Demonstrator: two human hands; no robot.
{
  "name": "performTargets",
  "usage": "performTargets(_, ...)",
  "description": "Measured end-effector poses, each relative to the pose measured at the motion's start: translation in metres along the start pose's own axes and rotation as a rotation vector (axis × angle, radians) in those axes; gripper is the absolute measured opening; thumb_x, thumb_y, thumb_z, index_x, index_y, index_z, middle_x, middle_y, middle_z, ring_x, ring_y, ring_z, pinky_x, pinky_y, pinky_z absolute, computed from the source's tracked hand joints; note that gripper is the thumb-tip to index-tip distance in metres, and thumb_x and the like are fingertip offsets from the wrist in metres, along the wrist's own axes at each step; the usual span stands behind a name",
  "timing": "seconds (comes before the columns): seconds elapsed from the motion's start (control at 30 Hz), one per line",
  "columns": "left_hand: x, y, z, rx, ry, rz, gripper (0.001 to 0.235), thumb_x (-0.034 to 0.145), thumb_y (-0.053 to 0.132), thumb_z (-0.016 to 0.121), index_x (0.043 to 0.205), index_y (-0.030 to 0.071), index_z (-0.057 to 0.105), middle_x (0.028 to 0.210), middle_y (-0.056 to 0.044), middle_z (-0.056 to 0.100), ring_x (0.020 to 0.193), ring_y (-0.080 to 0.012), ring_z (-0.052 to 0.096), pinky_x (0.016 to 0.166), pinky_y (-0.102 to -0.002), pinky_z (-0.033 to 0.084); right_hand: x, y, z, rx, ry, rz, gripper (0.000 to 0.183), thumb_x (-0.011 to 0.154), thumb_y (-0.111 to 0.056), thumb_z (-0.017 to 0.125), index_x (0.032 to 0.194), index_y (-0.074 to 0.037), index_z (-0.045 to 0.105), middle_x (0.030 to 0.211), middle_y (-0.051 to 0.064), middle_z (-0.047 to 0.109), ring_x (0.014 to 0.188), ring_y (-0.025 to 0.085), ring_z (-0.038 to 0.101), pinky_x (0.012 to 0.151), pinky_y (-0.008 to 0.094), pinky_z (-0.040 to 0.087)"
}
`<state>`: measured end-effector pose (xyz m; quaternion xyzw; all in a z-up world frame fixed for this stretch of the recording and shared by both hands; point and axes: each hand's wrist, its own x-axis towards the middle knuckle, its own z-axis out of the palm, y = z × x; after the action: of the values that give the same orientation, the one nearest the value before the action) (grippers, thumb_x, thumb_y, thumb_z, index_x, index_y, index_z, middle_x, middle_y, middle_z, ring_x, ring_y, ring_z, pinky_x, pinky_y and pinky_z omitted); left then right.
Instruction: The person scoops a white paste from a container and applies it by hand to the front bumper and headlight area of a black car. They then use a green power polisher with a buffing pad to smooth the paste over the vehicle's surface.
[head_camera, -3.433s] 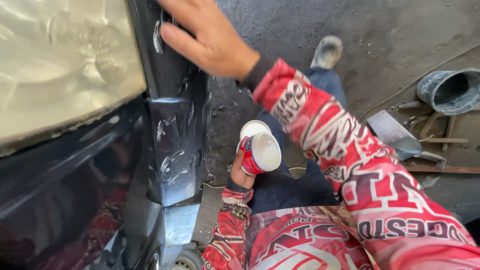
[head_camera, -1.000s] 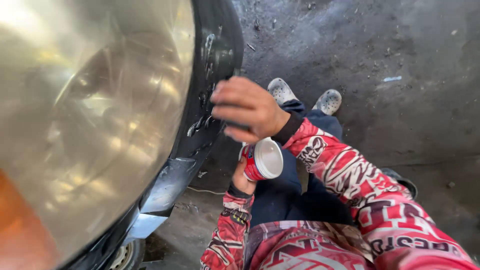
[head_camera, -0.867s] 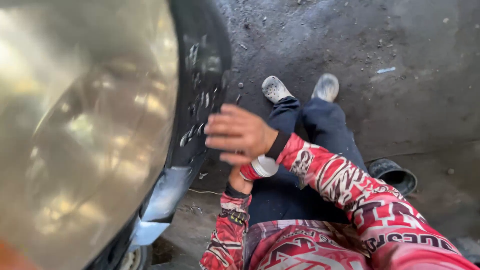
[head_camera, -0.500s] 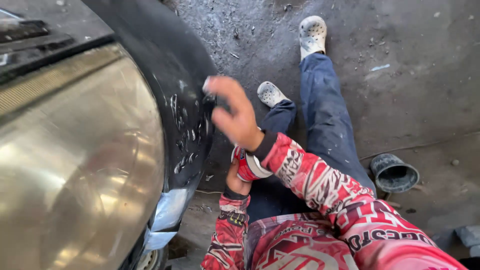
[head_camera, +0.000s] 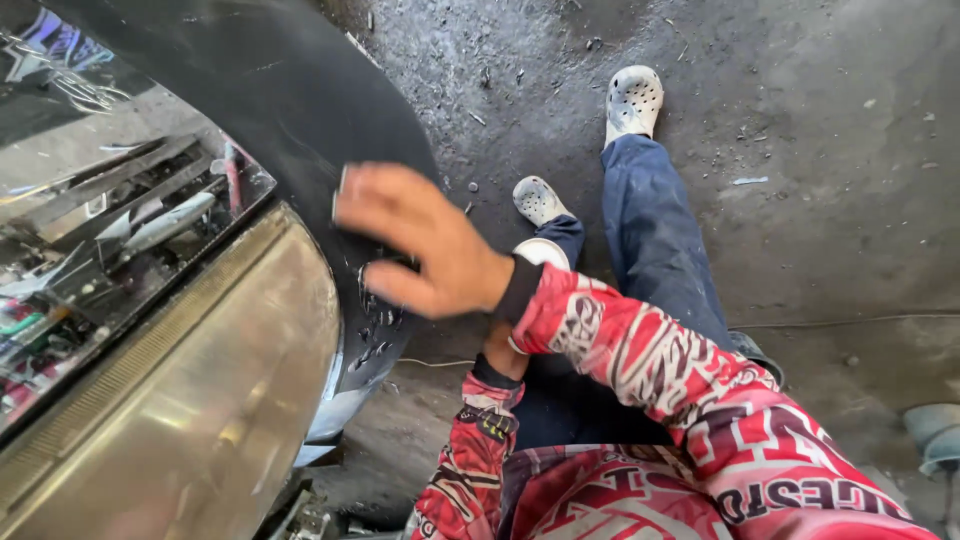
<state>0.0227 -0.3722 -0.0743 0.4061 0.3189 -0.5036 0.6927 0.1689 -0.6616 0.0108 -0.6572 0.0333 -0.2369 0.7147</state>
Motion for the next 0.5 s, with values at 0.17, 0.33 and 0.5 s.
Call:
performTargets(0.17, 0.012, 0.004, 0.028, 0.008, 0.041, 0.023, 0.061, 0.095, 0.025, 0.065, 0.150, 0.004, 0.045, 0.146, -0.012, 0.059, 0.135, -0.0293, 0.055, 0.116, -0.046, 0.042, 0.046, 0.028, -0.025, 0.004, -0.025, 0.076, 0.046, 0.104, -0.037, 0.064, 0.137, -0.005, 0.060, 0.143, 0.015, 0.054, 0.139, 0.037, 0.053, 0.120, 0.048, 0.042)
performTargets(0.33, 0.012, 0.000, 0.033, -0.045, 0.114, 0.017, 0.058, 0.101, 0.032, 0.065, 0.146, 0.001, 0.048, 0.139, -0.016, 0.063, 0.131, -0.0316, 0.059, 0.114, -0.048, 0.045, 0.089, 0.055, -0.036, -0.024, -0.023, -0.051, 0.056, 0.111, -0.045, 0.058, 0.150, -0.006, 0.048, 0.153, 0.016, 0.046, 0.141, 0.034, 0.049, 0.123, 0.044, 0.038)
performTargets(0.5, 0.012, 0.001, 0.043, -0.054, 0.130, 0.037, 0.059, 0.101, 0.035, 0.068, 0.145, 0.000, 0.051, 0.135, -0.015, 0.065, 0.127, -0.0303, 0.061, 0.112, -0.047, 0.048, 0.123, 0.060, -0.037, 0.166, -0.017, -0.006, 0.050, 0.117, -0.044, 0.041, 0.154, -0.011, 0.044, 0.157, 0.013, 0.042, 0.143, 0.029, 0.045, 0.122, 0.035, 0.038)
